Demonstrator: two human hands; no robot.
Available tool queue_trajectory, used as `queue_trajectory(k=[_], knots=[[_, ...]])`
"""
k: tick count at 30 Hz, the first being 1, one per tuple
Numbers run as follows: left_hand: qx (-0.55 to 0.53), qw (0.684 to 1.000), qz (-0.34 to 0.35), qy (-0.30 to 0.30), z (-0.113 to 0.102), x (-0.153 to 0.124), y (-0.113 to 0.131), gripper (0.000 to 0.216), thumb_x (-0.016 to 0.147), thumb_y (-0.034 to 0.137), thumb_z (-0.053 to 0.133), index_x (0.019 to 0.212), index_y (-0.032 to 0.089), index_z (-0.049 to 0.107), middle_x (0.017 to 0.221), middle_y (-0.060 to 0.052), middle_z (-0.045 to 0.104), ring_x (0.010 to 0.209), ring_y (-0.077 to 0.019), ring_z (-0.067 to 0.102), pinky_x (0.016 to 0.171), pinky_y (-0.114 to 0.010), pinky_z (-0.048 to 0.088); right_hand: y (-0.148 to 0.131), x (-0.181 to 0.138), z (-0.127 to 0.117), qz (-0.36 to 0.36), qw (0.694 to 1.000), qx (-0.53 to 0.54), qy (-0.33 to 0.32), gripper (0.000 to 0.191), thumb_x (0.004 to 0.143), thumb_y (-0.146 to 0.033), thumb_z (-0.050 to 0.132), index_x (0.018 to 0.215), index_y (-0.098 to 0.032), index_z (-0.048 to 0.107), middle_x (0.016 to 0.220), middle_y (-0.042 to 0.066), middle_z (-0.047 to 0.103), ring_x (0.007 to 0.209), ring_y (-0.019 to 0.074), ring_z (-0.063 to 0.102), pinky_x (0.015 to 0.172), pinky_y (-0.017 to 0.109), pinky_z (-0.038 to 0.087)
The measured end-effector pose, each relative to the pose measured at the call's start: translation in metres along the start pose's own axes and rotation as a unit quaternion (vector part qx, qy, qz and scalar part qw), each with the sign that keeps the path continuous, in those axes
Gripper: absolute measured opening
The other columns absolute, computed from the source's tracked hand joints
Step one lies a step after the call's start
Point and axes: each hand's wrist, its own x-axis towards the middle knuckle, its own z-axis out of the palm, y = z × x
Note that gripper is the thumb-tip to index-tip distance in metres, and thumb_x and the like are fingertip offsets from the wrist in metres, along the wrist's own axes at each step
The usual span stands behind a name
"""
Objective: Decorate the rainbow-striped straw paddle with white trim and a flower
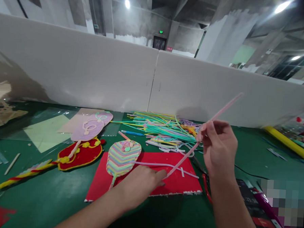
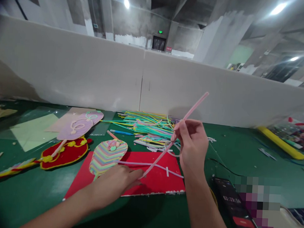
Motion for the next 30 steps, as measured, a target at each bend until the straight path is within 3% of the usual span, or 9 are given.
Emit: queue_trajectory(k=[3, 9, 11, 12, 16, 20, 24, 30], knots=[[0.001, 1.0, -0.017, 0.0, 0.0, 0.0, -0.005, 0.023, 0.094, 0.031, 0.036, 0.096, 0.018, 0.056, 0.074, -0.008, 0.069, 0.067, -0.0207, 0.066, 0.054, -0.025, 0.04, 0.001, -0.003, 0.001, -0.058, 0.996, -0.05, 0.048, 0.014, 0.079, -0.027, 0.065, 0.082, -0.021, 0.053, 0.068, -0.003, 0.057, 0.055, 0.0091, 0.054, 0.048, 0.022, 0.045], [-0.012, 1.0, -0.012, 0.02, 0.007, 0.003, -0.022, 0.019, 0.092, 0.021, 0.039, 0.093, 0.02, 0.058, 0.089, -0.006, 0.067, 0.08, -0.0205, 0.065, 0.062, -0.026, 0.043, 0.009, 0.002, -0.009, -0.087, 0.989, -0.115, 0.037, 0.014, 0.08, -0.028, 0.064, 0.086, -0.02, 0.053, 0.067, -0.004, 0.059, 0.055, 0.0108, 0.057, 0.053, 0.025, 0.048], [-0.014, 0.998, -0.044, 0.04, 0.005, 0.003, -0.032, 0.021, 0.092, 0.019, 0.039, 0.091, 0.019, 0.06, 0.091, -0.007, 0.065, 0.082, -0.0204, 0.063, 0.065, -0.027, 0.044, 0.013, 0.007, -0.017, -0.099, 0.972, -0.214, -0.021, 0.011, 0.081, -0.028, 0.062, 0.087, -0.02, 0.056, 0.071, -0.002, 0.061, 0.06, 0.0117, 0.059, 0.058, 0.026, 0.048], [-0.012, 0.996, -0.074, 0.053, 0.003, 0.003, -0.037, 0.02, 0.091, 0.019, 0.04, 0.088, 0.018, 0.06, 0.09, -0.007, 0.064, 0.081, -0.0204, 0.063, 0.066, -0.028, 0.043, 0.017, 0.008, -0.02, -0.096, 0.954, -0.272, -0.08, 0.009, 0.081, -0.027, 0.062, 0.086, -0.02, 0.058, 0.073, -0.001, 0.063, 0.063, 0.0125, 0.06, 0.06, 0.026, 0.048], [0.002, 0.972, -0.192, 0.132, -0.005, 0.0, -0.057, 0.019, 0.089, 0.02, 0.043, 0.088, 0.018, 0.062, 0.092, -0.006, 0.064, 0.086, -0.0214, 0.061, 0.069, -0.029, 0.043, 0.039, 0.01, -0.024, -0.007, 0.818, -0.431, -0.38, 0.007, 0.083, -0.021, 0.055, 0.079, -0.019, 0.06, 0.078, 0.001, 0.065, 0.072, 0.0142, 0.058, 0.066, 0.026, 0.042], [0.006, 0.955, -0.239, 0.178, -0.005, 0.001, -0.064, 0.021, 0.091, 0.024, 0.042, 0.087, 0.018, 0.062, 0.092, -0.005, 0.062, 0.085, -0.0205, 0.06, 0.066, -0.028, 0.043, 0.067, -0.002, -0.012, 0.064, 0.715, -0.479, -0.505, 0.007, 0.081, -0.016, 0.054, 0.078, -0.017, 0.061, 0.082, 0.004, 0.065, 0.075, 0.015, 0.056, 0.063, 0.023, 0.035], [-0.002, 0.979, -0.153, 0.134, 0.012, 0.011, -0.062, 0.022, 0.09, 0.02, 0.042, 0.093, 0.017, 0.064, 0.094, -0.006, 0.061, 0.094, -0.0195, 0.057, 0.082, -0.03, 0.042, 0.087, -0.019, 0.001, 0.078, 0.69, -0.466, -0.547, 0.006, 0.078, -0.014, 0.056, 0.076, -0.018, 0.061, 0.078, 0.003, 0.065, 0.07, 0.0137, 0.055, 0.057, 0.021, 0.029], [0.027, 0.99, -0.123, 0.056, 0.039, 0.023, -0.058, 0.024, 0.088, 0.015, 0.041, 0.089, 0.015, 0.065, 0.091, -0.009, 0.061, 0.083, -0.0192, 0.058, 0.074, -0.029, 0.043, 0.098, -0.031, 0.009, 0.06, 0.689, -0.45, -0.565, 0.008, 0.08, -0.013, 0.053, 0.08, -0.017, 0.06, 0.082, 0.004, 0.065, 0.074, 0.0144, 0.054, 0.058, 0.022, 0.028]])
